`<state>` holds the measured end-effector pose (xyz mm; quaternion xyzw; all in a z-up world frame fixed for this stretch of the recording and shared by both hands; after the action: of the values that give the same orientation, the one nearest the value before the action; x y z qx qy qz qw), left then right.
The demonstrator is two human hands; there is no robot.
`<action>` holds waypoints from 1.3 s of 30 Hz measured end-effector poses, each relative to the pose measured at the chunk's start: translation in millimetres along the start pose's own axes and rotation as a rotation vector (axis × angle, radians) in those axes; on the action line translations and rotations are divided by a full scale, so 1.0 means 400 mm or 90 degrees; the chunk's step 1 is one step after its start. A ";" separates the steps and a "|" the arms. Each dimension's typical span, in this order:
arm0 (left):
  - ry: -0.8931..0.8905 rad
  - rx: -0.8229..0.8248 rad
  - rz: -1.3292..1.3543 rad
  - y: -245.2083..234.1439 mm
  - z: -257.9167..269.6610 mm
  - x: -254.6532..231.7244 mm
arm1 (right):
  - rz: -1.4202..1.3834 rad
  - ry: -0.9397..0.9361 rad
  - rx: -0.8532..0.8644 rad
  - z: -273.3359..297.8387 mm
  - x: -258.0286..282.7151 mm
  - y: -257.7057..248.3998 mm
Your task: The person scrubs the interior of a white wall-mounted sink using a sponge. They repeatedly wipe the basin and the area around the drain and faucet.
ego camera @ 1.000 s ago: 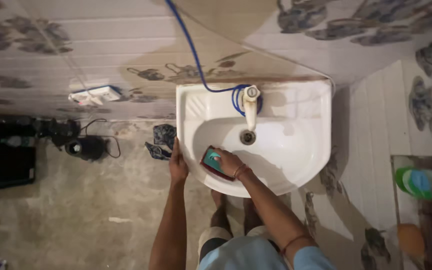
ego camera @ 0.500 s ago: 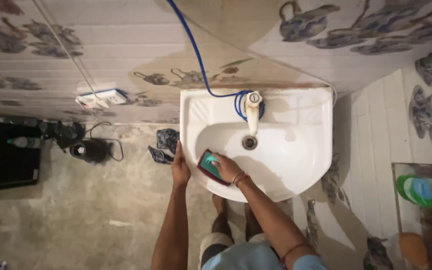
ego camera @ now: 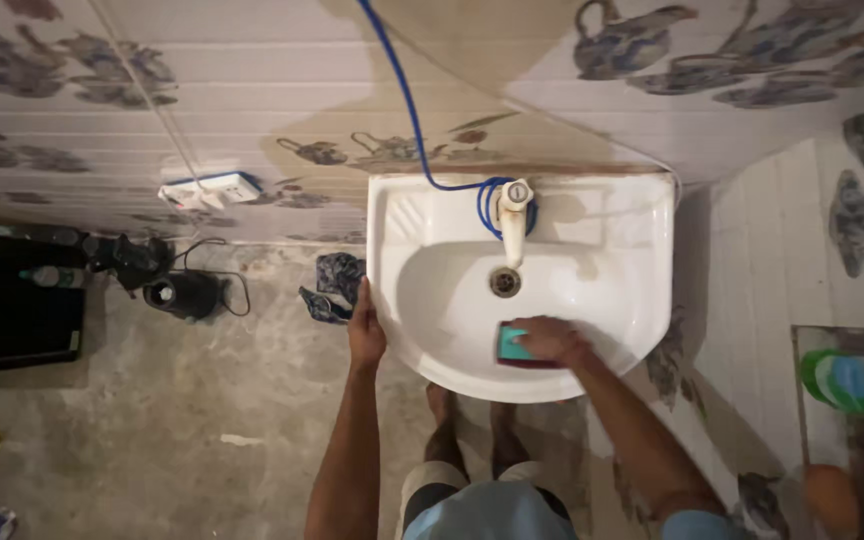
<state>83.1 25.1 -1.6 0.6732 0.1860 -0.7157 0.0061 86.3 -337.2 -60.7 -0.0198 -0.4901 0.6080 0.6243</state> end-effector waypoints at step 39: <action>-0.024 0.062 0.035 -0.002 -0.004 -0.044 | 0.414 -0.026 -0.001 0.035 -0.073 -0.209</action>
<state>86.1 21.9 15.7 0.6638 0.1322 -0.7362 -0.0038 145.5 -389.6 -18.5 -0.1635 -0.4708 0.7756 0.3874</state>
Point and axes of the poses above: each hand's wrist, its own z-axis away from the middle knuckle, its own y-axis out of the palm, x = y × z, the point moved 9 cm from there along -z, towards the middle knuckle, and after that the axes turned 7 degrees about -y, right-handed, at the moved point
